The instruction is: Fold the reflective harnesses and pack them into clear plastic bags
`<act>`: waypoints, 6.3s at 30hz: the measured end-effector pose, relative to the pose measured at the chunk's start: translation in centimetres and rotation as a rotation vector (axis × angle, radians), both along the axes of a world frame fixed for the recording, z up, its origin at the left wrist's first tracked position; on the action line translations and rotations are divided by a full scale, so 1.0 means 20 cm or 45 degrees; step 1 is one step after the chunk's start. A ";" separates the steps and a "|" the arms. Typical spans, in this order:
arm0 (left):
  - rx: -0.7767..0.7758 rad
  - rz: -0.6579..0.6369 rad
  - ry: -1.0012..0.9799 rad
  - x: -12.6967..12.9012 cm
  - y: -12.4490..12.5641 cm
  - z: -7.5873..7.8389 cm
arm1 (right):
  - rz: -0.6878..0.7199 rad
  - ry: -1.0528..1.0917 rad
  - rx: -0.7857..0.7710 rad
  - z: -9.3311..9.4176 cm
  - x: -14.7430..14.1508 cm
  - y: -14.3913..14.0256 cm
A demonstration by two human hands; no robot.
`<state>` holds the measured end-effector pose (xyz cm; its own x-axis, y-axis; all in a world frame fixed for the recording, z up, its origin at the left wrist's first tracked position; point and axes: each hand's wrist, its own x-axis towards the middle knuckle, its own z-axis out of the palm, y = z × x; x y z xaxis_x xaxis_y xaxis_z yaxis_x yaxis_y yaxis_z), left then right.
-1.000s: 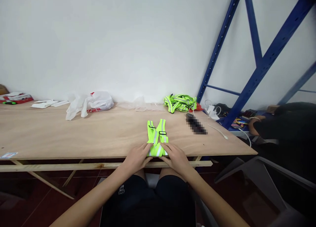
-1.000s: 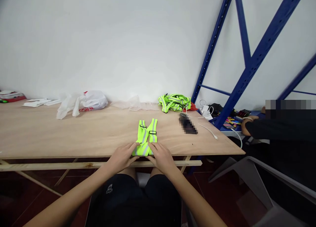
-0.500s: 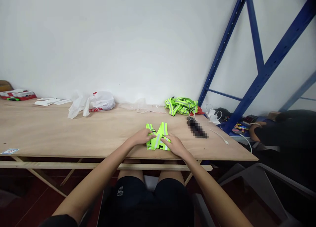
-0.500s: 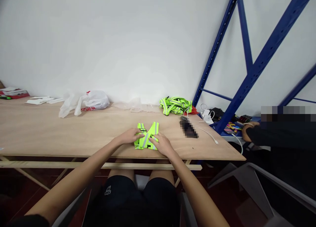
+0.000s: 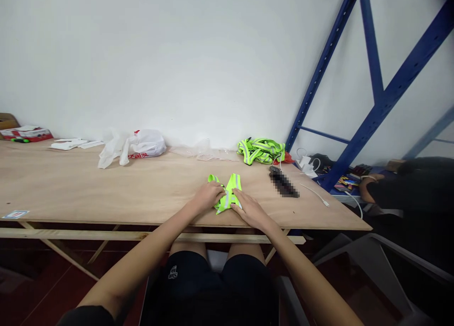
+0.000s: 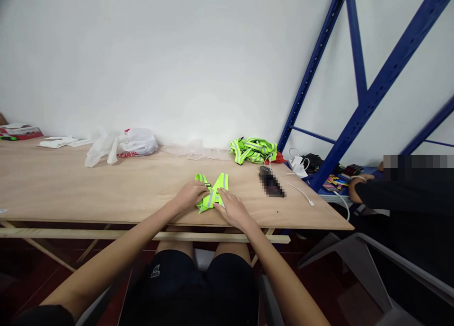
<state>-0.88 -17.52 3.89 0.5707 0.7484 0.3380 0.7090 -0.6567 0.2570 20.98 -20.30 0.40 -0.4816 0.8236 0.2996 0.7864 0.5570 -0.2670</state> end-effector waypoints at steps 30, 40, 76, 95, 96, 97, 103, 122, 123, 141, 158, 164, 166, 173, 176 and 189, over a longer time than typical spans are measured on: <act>-0.219 0.133 -0.059 0.02 -0.02 0.01 | 0.155 0.420 -0.276 0.15 0.04 0.07; -0.243 0.474 -0.034 0.07 0.16 -0.12 | -0.258 0.093 -0.167 0.09 0.06 0.26; 0.255 0.089 0.081 0.06 -0.15 -0.16 | -0.369 -0.001 0.429 0.00 -0.15 0.15; 0.041 -0.255 -0.129 -0.01 -0.17 -0.13 | -0.125 0.495 0.083 0.01 -0.11 0.08; 0.030 -0.263 -0.134 -0.01 -0.17 -0.13 | -0.093 0.514 0.060 0.01 -0.11 0.08; 0.020 -0.267 -0.137 -0.01 -0.16 -0.12 | -0.064 0.532 0.041 0.01 -0.11 0.08; -0.019 -0.279 -0.180 -0.01 -0.15 -0.14 | 0.039 0.622 0.003 -0.01 -0.11 0.10; 0.003 -0.057 0.016 0.03 -0.18 -0.01 | 0.216 0.348 -0.177 0.07 -0.11 0.01; 0.046 -0.047 0.080 0.04 -0.19 0.00 | 0.223 0.367 -0.190 0.08 -0.11 0.01; -0.362 -0.038 -0.848 -0.03 -0.13 0.05 | 0.193 0.402 -0.039 0.04 -0.12 0.01; -0.735 0.101 -1.335 0.14 0.05 -0.21 | 0.321 0.502 0.023 0.04 -0.15 -0.07; -0.734 0.055 -1.342 0.17 0.05 -0.26 | 0.293 0.480 0.012 0.04 -0.15 -0.07; -0.729 0.051 -1.317 0.18 0.05 -0.26 | 0.274 0.469 0.028 0.03 -0.16 -0.07; -0.799 0.027 -1.320 0.22 0.07 -0.29 | 0.188 0.410 0.023 0.03 -0.16 -0.06; -0.815 0.010 -1.357 0.24 0.08 -0.30 | 0.186 0.430 0.037 0.03 -0.15 -0.06; -0.676 0.131 -1.243 0.17 0.25 -0.28 | 0.052 0.406 0.197 -0.01 -0.17 -0.07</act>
<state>2.53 -12.62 -1.80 0.1616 0.9595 0.2309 0.0944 -0.2479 0.9642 17.58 -21.79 0.24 -0.3752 0.7386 0.5601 0.6534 0.6393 -0.4054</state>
